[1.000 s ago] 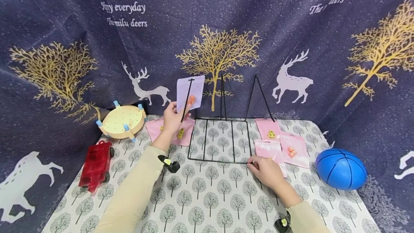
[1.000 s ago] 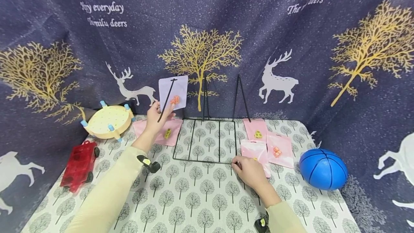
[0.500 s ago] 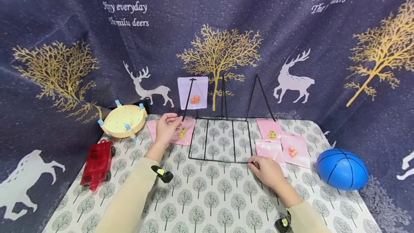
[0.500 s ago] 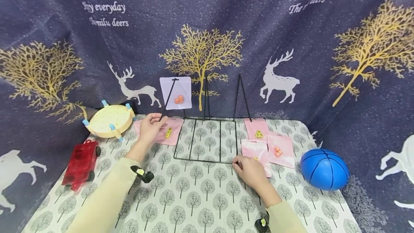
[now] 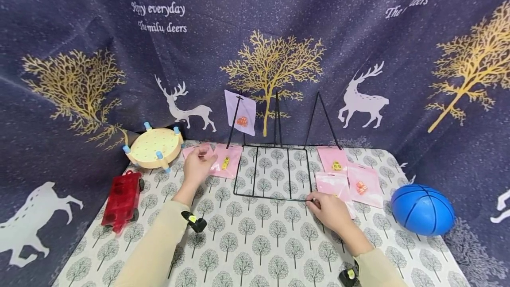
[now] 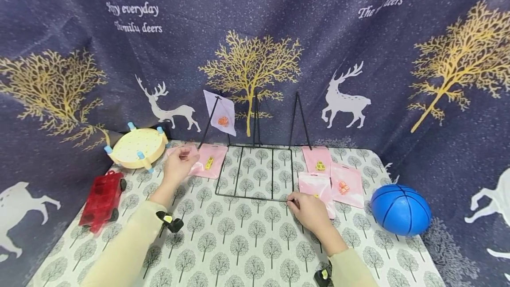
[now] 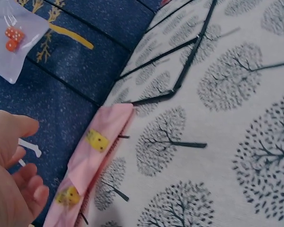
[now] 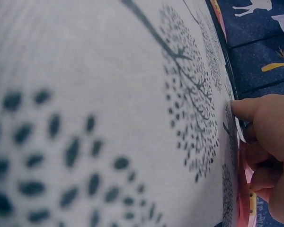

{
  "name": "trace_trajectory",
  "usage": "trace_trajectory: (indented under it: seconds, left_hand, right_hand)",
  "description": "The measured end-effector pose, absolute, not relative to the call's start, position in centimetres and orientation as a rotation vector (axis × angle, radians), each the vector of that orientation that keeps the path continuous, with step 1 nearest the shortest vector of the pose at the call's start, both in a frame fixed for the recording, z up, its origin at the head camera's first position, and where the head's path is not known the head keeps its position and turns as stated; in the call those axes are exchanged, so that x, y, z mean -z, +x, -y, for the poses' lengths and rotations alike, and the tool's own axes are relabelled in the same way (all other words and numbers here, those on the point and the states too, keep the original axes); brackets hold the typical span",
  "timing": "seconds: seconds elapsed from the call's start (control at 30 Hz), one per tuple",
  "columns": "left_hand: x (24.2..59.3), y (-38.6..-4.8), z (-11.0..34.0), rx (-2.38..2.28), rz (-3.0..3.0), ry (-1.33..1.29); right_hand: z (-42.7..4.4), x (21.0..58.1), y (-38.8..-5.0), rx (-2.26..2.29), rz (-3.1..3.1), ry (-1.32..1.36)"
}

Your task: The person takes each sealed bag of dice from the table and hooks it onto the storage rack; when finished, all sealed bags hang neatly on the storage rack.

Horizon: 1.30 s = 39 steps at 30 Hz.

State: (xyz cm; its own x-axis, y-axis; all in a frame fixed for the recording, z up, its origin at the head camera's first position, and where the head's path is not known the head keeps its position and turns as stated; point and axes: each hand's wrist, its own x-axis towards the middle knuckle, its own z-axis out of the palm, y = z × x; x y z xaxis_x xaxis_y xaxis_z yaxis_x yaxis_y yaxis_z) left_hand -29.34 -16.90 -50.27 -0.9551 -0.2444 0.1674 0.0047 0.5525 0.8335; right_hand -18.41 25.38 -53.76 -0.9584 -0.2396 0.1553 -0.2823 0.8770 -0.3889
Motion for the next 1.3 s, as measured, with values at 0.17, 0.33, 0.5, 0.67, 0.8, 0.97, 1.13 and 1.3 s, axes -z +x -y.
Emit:
trace_trajectory:
  seconds: [0.17,0.33,0.5,0.67,0.8,0.97,1.13,1.3]
  left_hand:
    - [51.2,-29.4,16.9,1.235,2.674,0.194]
    - [51.8,-29.6,16.5,1.186,2.745,0.193]
    - [51.8,-29.7,15.7,1.155,2.777,0.185]
    - [52.0,-29.6,14.7,1.157,2.809,0.189]
    - [52.3,-29.5,14.0,1.111,2.835,0.189]
    - [52.5,-29.3,13.2,1.056,2.839,0.217]
    - [52.6,-29.3,12.8,0.974,2.868,0.231]
    - [52.7,-29.5,12.8,0.926,2.891,0.228]
  right_hand:
    - [-25.4,53.8,-18.4,-0.631,2.944,0.408]
    - [-25.4,53.9,-18.5,-0.628,2.942,0.41]
    - [-25.5,53.8,-18.5,-0.629,2.942,0.41]
    - [-25.4,53.8,-18.5,-0.626,2.939,0.414]
    - [-25.5,53.9,-18.5,-0.626,2.94,0.414]
    - [-25.5,53.9,-18.5,-0.629,2.943,0.409]
    - [-25.4,53.8,-18.5,-0.63,2.945,0.405]
    - [-25.4,53.7,-18.4,-0.632,2.947,0.4]
